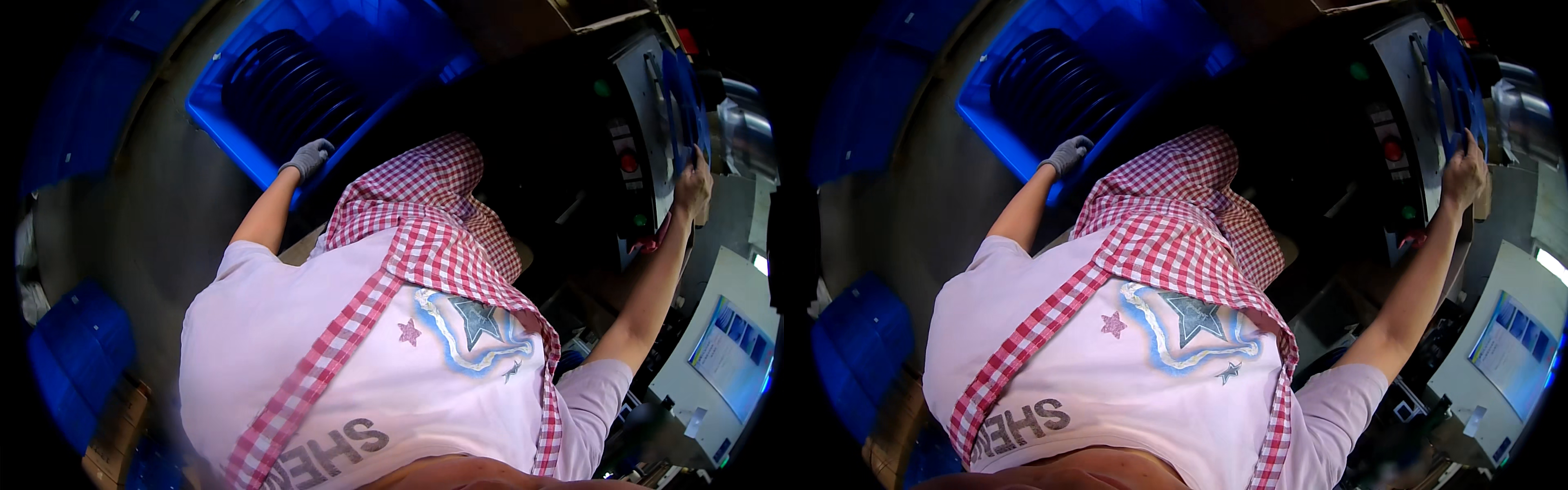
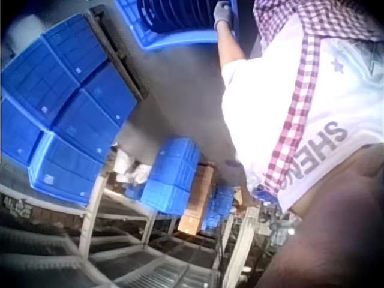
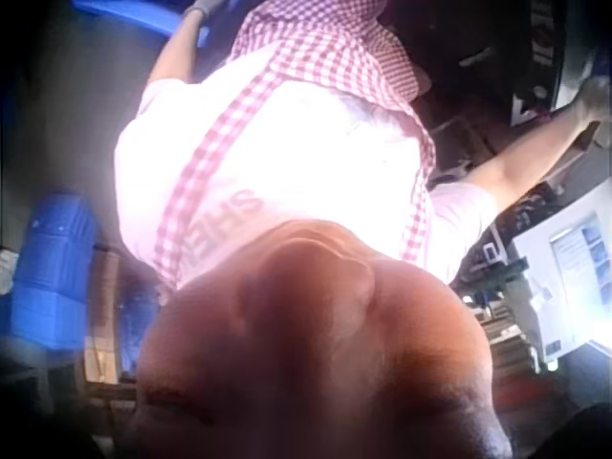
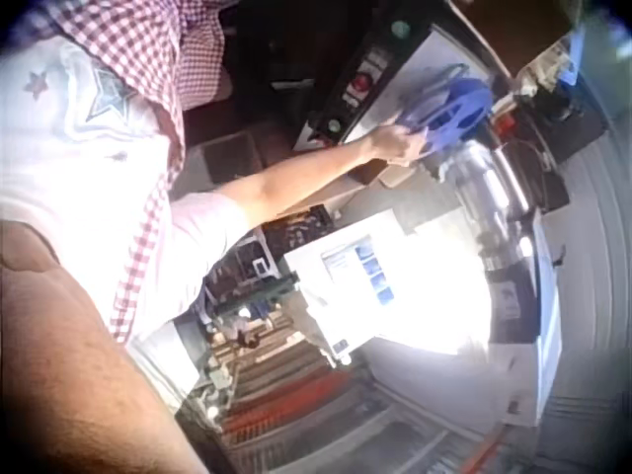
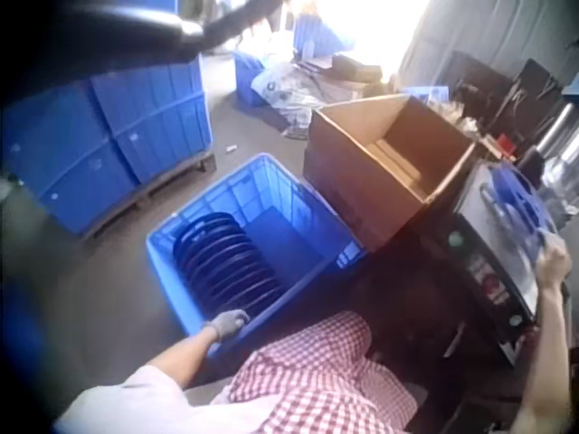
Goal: The person repeatedly picks up blue plastic fan blades from a bin and places them onto a machine. They then press a button on the machine's control panel, seemingly to process or secure the blades. The person continues this cycle of picking, placing, and pressing the button throughout the video.
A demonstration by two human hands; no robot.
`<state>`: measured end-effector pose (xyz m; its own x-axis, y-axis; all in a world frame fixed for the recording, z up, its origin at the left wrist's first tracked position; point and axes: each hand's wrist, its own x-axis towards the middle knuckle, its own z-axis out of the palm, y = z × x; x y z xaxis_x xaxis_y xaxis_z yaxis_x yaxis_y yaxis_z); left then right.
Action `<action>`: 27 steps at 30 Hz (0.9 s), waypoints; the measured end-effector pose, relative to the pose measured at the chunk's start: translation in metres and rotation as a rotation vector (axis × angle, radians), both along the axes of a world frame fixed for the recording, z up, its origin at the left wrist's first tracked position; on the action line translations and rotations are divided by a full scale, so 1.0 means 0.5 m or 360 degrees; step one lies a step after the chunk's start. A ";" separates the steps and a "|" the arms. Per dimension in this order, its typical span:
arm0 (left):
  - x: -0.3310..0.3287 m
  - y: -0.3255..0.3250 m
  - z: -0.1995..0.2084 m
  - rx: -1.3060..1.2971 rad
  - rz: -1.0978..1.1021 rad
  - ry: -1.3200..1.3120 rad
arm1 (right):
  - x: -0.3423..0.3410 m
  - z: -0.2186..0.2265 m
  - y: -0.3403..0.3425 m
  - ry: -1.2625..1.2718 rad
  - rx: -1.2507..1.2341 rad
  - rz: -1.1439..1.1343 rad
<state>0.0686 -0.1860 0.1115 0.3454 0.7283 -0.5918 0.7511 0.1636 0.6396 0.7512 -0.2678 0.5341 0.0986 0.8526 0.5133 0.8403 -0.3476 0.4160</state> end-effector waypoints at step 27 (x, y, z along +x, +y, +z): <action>-0.040 0.082 0.030 -0.0933 0.1416 -0.0903 | -0.844 -0.365 0.200 0.0763 -0.1085 0.1450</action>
